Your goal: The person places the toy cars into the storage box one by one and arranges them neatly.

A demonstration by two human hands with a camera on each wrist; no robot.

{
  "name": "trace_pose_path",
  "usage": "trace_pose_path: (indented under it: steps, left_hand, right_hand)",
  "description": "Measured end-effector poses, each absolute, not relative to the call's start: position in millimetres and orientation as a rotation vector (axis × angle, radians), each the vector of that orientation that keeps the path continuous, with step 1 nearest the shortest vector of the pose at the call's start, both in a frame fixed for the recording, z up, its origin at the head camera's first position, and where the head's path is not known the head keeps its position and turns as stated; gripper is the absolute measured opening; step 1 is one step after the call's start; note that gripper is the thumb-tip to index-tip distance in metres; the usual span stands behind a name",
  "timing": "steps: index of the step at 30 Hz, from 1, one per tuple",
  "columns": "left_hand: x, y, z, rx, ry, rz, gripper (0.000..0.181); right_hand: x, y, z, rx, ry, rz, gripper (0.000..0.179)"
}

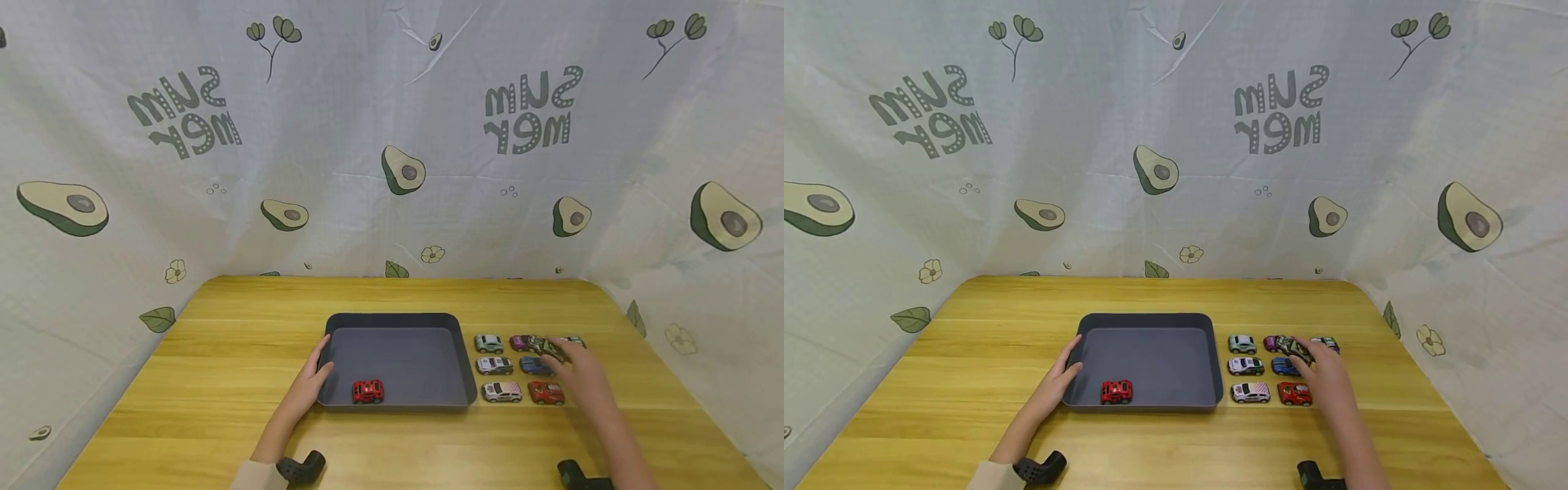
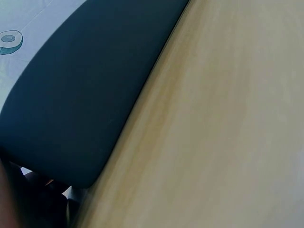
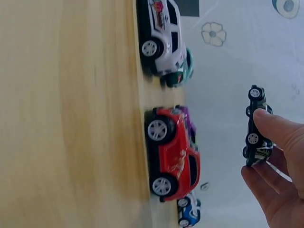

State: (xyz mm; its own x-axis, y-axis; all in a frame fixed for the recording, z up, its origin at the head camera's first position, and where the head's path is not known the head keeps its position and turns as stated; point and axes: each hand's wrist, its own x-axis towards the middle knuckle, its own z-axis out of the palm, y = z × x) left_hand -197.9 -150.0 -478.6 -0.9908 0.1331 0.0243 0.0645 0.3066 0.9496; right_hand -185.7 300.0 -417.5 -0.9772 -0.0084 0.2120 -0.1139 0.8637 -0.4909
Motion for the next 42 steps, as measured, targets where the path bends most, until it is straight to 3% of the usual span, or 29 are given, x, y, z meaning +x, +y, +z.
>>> trace_pose_path:
  steps: [42]
  left_hand:
    - [-197,-151,-480,0.193,2.503,1.795,0.055]
  right_hand:
    - [-197,193,-412,0.290,-2.764,0.943,0.039]
